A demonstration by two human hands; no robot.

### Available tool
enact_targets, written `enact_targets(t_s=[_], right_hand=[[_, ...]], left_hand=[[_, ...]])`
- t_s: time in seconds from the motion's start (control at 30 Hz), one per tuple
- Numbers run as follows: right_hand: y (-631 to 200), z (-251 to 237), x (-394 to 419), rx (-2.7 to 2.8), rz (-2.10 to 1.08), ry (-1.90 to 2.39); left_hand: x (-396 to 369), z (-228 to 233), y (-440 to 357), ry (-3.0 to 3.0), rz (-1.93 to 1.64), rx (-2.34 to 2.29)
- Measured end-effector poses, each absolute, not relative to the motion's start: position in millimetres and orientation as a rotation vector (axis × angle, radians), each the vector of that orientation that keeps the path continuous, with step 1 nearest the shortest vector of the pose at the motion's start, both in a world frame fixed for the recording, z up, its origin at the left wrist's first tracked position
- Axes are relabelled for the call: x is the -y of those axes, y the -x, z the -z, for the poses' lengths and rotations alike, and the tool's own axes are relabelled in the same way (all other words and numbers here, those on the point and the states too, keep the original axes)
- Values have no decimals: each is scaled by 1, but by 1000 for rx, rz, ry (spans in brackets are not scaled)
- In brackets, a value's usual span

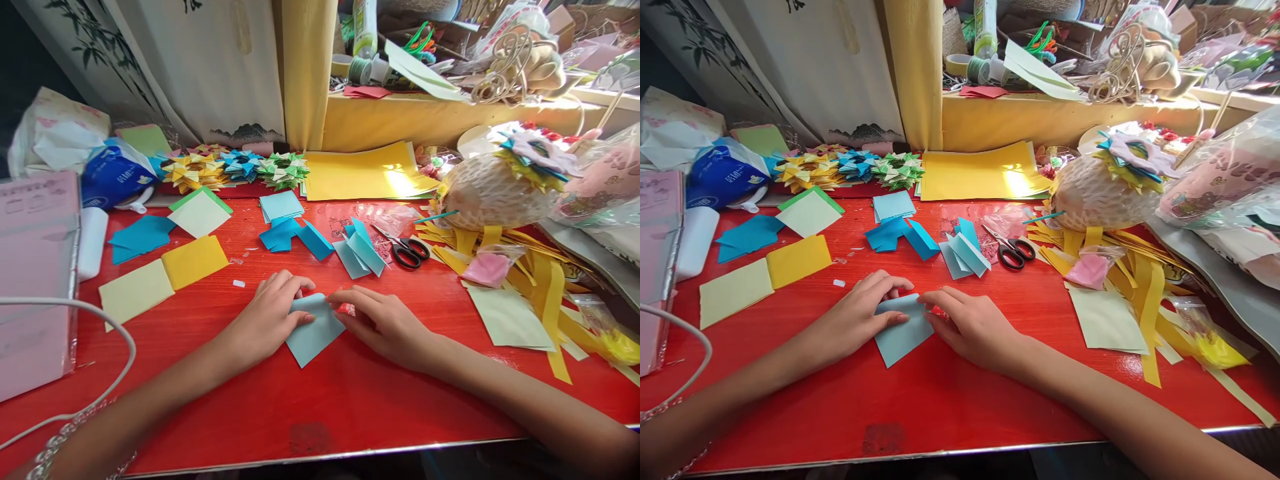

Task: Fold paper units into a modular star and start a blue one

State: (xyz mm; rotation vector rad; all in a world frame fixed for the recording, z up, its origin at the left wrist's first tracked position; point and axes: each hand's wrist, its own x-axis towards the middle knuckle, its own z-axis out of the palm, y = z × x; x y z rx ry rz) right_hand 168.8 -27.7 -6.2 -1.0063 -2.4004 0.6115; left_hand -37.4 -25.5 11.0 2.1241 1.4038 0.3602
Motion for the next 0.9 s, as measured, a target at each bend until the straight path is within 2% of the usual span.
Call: enact_targets(t_s=[0.23, 0.53, 0.73, 0.9], right_hand=[[-167, -2, 27, 2237, -896, 1159], [-165, -5, 25, 2049, -1153, 1223], [-166, -7, 26, 2034, -1249, 1136], [-166, -11, 29, 1875, -1489, 1104]], left_hand=[[31, -7, 34, -2396, -503, -1169], [31, -5, 34, -2687, -600, -1153], [37, -13, 32, -2242, -758, -1221], [41, -16, 30, -2022, -1031, -1357]])
